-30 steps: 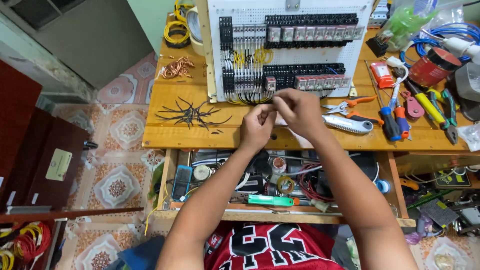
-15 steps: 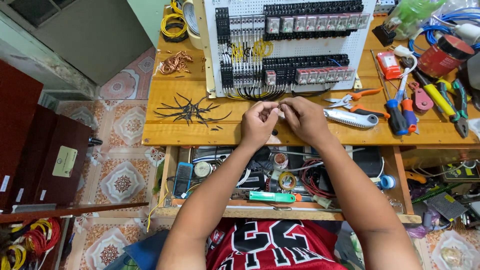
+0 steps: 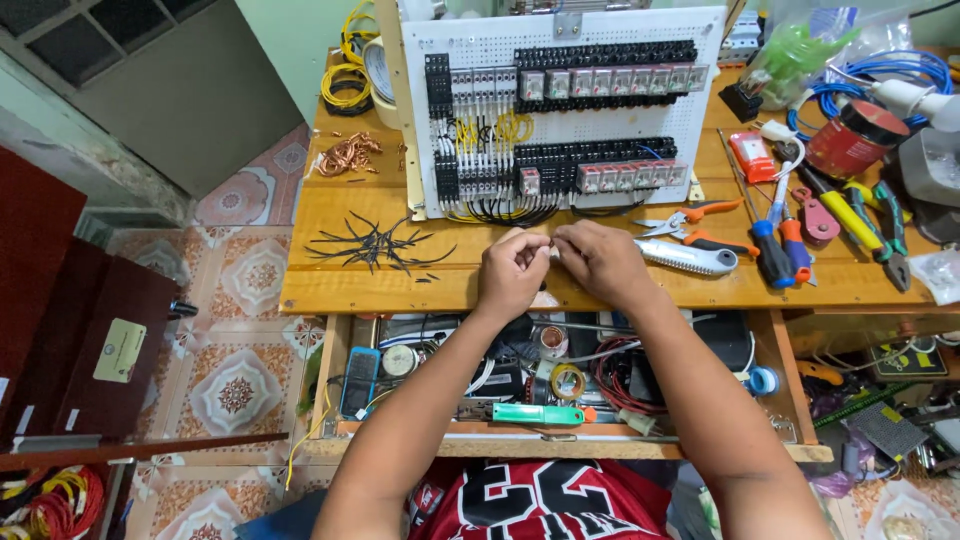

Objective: Stripping insulation from a bundle of electrical wires to prepare them for connection to a control panel

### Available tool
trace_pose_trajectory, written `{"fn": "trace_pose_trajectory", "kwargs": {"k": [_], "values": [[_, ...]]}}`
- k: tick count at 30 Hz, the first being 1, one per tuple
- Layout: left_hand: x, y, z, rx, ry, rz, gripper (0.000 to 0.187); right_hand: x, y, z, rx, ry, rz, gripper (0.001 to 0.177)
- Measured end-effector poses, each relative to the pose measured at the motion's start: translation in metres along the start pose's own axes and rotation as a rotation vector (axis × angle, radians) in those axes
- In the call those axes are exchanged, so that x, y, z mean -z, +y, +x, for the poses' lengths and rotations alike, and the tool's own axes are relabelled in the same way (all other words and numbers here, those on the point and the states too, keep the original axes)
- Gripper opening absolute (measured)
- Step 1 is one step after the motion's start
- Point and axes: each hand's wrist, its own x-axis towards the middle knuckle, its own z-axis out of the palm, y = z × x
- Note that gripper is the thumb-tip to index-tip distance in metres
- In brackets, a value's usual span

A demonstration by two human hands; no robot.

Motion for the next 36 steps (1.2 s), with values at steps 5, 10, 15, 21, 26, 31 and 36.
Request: {"fn": "trace_pose_trajectory", "kwargs": {"k": [5, 10, 15, 21, 26, 31, 36], "values": [[-0.001, 0.001, -0.001, -0.015, -0.026, 0.028, 0.015, -0.010, 0.016, -0.008, -0.004, -0.017, 0.048, 0.012], [-0.003, 0.006, 0.001, 0.042, 0.031, -0.020, 0.016, 0.007, 0.000, 0.002, -0.124, 0.012, 0.145, 0.012], [0.000, -0.005, 0.001, 0.067, 0.051, -0.090, 0.017, 0.065, 0.000, 0.008, -0.255, -0.003, 0.081, 0.016], [-0.002, -0.007, 0.002, 0.064, 0.037, -0.175, 0.015, 0.105, 0.016, -0.018, -0.468, -0.404, -0.314, 0.038], [-0.003, -0.011, 0.003, 0.034, 0.021, -0.229, 0.013, 0.087, 0.046, -0.049, -0.359, -0.263, -0.366, 0.031], [-0.003, -0.013, 0.004, 0.028, 0.017, -0.248, 0.012, 0.070, 0.071, -0.068, -0.253, -0.175, -0.317, 0.026], [-0.002, -0.012, 0.003, 0.025, 0.003, -0.252, 0.012, 0.066, 0.075, -0.075, -0.130, -0.130, -0.362, 0.028]]}}
